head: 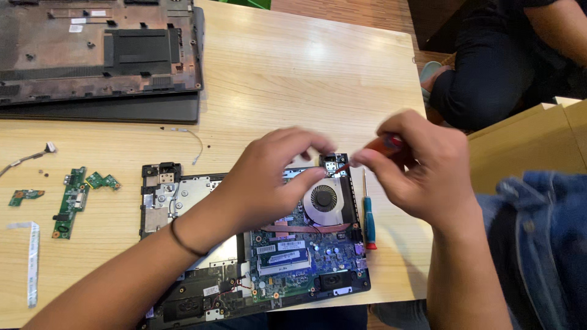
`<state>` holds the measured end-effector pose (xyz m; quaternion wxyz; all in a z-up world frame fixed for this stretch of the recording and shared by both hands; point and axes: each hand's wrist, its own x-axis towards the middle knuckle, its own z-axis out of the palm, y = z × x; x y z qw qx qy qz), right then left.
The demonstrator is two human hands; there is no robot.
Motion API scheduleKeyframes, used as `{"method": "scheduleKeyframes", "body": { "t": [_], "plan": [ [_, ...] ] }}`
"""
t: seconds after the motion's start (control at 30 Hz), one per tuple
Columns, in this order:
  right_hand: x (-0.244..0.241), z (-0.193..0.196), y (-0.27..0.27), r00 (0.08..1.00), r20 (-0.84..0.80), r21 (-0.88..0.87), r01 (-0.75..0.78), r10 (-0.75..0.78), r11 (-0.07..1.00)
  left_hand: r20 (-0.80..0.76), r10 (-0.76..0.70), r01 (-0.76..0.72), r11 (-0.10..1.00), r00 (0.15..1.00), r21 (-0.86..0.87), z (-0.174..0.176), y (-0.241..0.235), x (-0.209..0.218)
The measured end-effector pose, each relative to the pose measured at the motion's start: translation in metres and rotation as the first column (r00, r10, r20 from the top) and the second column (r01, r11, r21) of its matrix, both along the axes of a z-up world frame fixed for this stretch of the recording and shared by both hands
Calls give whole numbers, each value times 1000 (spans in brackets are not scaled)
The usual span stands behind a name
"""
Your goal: The person disassembles a laptop by removing screws and detaching internal components. They use a screwdriver to loosen screws, remove the cooling fan, and disconnect cables from the motherboard.
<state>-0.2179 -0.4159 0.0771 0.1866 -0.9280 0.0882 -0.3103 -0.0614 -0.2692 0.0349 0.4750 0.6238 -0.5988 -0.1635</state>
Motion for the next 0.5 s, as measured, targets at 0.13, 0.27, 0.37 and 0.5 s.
{"method": "scheduleKeyframes", "body": {
  "t": [0.13,0.27,0.37,0.5],
  "plan": [
    [12,5,1,922,-280,-294,183,-268,938,-83,-19,15,998,996,-54,12,-34,-12],
    [13,14,4,879,-373,-332,172,-296,928,-288,20,-40,997,957,-64,-1,-58,-14],
    [13,20,-1,953,-61,17,-296,297,955,-292,-40,26,998,956,-53,-10,-60,-7],
    [12,7,-3,975,-5,-47,-223,223,974,-457,-118,119,993,882,-26,-4,-49,-8]
  ]
}}
